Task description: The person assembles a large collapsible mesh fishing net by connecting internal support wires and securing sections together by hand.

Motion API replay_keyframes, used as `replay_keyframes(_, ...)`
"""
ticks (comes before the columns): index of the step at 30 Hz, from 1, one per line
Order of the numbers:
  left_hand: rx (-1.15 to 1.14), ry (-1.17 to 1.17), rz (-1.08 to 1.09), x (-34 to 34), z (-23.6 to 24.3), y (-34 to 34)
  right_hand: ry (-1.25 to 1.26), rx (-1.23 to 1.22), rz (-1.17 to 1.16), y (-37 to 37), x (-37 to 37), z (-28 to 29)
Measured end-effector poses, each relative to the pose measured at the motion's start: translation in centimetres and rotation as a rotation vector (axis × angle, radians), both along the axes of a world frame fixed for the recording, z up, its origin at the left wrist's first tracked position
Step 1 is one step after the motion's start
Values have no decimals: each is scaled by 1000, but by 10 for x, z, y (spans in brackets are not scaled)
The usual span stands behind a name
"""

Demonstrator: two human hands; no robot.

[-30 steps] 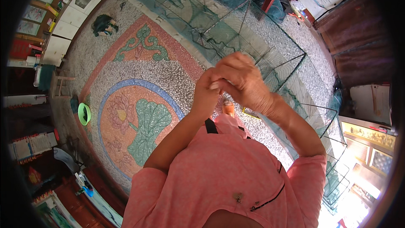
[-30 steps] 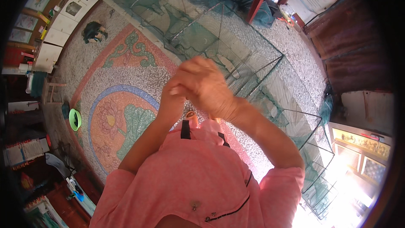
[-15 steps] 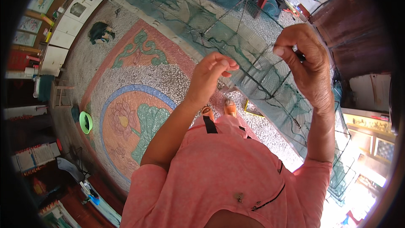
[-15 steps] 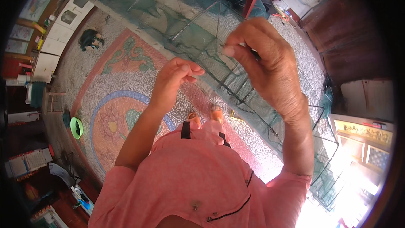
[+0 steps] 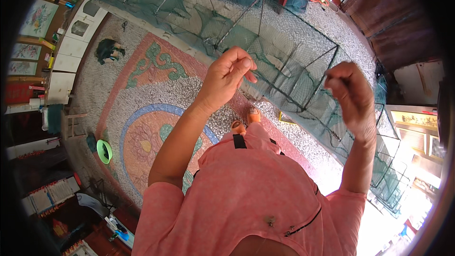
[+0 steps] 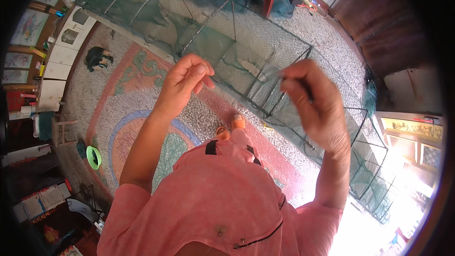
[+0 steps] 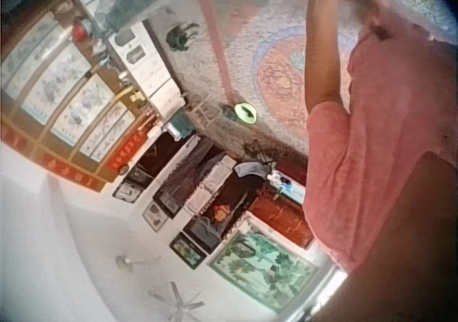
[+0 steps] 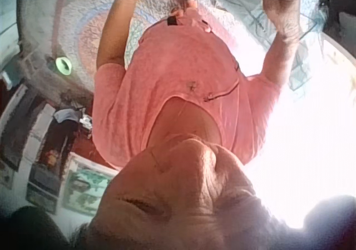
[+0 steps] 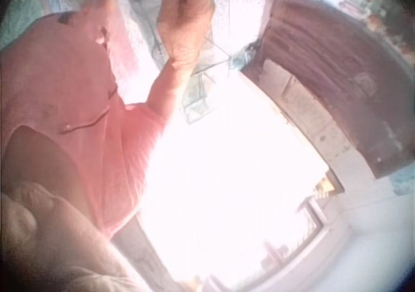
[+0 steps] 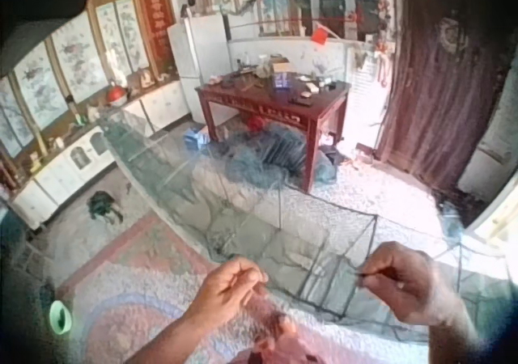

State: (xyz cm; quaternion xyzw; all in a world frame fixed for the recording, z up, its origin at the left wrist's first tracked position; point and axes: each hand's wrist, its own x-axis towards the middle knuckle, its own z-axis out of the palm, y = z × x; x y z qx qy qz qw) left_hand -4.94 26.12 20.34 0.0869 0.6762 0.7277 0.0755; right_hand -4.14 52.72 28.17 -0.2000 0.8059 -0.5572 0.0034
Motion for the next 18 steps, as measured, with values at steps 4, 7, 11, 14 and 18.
replay_keyframes(4,-107,82,-85,-13,4,0,34,138,165,-6,-1,2)
replay_keyframes(7,-178,119,-159,-26,6,1,60,138,142,-9,-1,-7)
replay_keyframes(11,-261,94,-268,-42,8,2,23,235,56,-15,8,-8)
replay_keyframes(14,-304,80,-409,-56,11,3,-10,284,-29,-24,20,-9)
replay_keyframes(18,-324,63,-583,-74,5,6,-26,291,-160,-44,37,-16)
